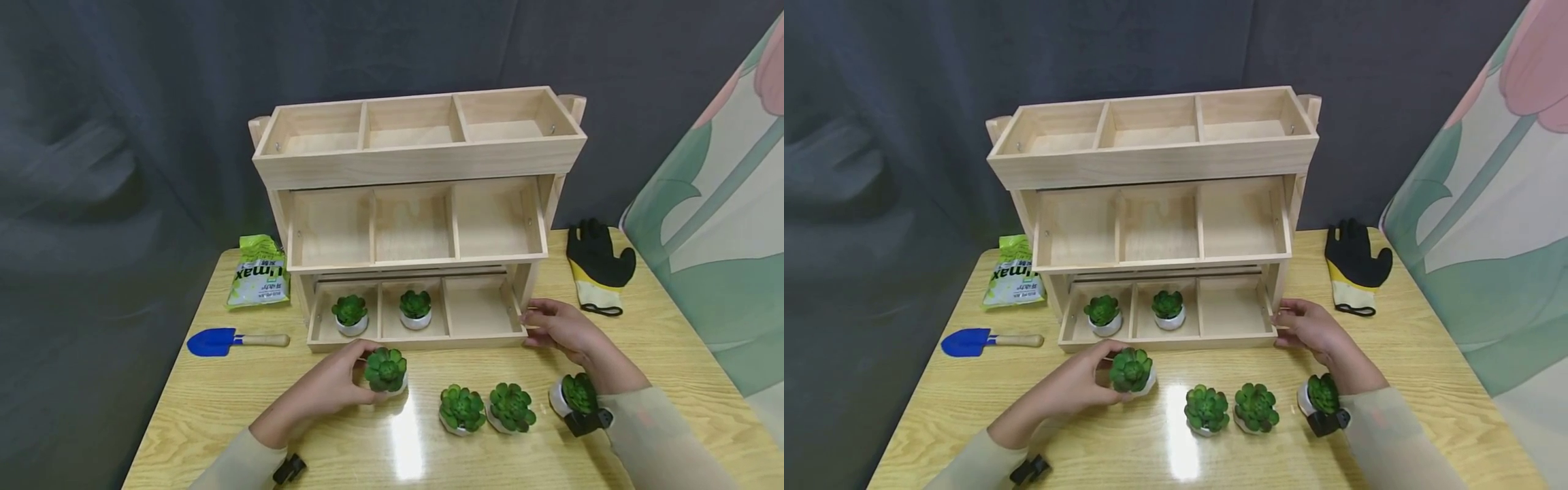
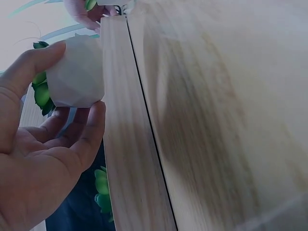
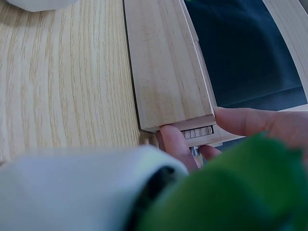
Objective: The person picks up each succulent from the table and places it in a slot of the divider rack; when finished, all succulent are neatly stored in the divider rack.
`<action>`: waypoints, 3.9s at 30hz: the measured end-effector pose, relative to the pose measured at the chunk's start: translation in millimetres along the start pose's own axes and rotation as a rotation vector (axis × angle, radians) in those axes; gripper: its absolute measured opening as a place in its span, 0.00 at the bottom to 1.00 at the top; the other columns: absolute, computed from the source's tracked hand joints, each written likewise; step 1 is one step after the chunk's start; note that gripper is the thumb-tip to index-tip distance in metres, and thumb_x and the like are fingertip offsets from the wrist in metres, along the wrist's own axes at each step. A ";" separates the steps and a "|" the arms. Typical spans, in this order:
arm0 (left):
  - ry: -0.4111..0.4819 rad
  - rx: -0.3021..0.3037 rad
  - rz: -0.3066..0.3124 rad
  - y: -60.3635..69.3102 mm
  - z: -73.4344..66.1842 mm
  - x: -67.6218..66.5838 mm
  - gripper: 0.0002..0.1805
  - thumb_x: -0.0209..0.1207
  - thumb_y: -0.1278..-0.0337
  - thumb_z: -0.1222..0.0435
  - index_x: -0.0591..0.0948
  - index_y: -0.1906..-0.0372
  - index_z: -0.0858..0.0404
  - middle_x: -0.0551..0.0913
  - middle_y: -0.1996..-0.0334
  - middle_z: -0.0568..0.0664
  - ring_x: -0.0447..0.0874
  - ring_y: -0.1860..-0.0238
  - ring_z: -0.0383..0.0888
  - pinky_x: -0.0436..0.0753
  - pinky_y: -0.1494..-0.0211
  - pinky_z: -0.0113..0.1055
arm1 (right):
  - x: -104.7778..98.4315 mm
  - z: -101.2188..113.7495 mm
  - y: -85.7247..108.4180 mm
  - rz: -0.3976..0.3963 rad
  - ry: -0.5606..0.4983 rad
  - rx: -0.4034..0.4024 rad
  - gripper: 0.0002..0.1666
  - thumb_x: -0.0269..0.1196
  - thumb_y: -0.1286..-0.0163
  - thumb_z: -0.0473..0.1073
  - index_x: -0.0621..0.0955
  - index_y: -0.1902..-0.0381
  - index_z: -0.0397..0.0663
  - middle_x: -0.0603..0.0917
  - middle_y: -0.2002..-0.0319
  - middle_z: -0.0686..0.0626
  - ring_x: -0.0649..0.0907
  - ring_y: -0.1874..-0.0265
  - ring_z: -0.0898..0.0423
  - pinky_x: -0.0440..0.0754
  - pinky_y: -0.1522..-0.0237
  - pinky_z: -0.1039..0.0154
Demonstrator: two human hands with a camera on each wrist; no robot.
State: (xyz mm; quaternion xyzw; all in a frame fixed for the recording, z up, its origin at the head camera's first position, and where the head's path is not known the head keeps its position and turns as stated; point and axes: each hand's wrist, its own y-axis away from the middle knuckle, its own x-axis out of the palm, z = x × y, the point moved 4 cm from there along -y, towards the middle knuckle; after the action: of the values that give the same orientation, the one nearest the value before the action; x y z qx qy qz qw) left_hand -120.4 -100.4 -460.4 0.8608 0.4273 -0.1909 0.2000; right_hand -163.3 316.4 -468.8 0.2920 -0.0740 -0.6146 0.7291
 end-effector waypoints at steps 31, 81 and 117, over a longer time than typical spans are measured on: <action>-0.068 -0.023 -0.018 -52.0 -39.4 0.9 0.44 0.79 0.45 0.51 0.73 0.25 0.56 0.82 0.36 0.50 0.83 0.37 0.49 0.86 0.32 0.49 | 0.8 3.7 0.6 0.012 0.014 -0.001 0.42 0.53 0.14 0.43 0.51 0.16 0.27 0.61 0.22 0.21 0.87 0.44 0.51 0.93 0.48 0.62; -0.191 0.039 0.087 -178.4 -103.0 50.1 0.40 0.76 0.43 0.56 0.75 0.26 0.60 0.89 0.45 0.49 0.85 0.53 0.38 0.86 0.47 0.32 | 0.6 1.1 1.2 0.017 -0.011 -0.024 0.42 0.54 0.14 0.42 0.50 0.17 0.24 0.61 0.23 0.19 0.88 0.49 0.57 0.93 0.48 0.62; -0.428 -0.108 0.005 -204.7 -105.5 88.3 0.18 0.76 0.41 0.53 0.77 0.68 0.56 0.67 0.81 0.41 0.70 0.79 0.41 0.73 0.75 0.32 | -1.6 -2.5 -1.6 0.012 -0.016 -0.022 0.42 0.53 0.14 0.42 0.49 0.16 0.25 0.62 0.24 0.21 0.87 0.52 0.61 0.93 0.49 0.63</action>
State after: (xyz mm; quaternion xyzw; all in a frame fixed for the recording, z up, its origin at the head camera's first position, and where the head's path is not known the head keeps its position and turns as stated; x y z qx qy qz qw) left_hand -220.4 125.0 -452.2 0.7899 0.3826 -0.3455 0.3323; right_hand -163.9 318.6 -471.3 0.2785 -0.0746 -0.6132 0.7354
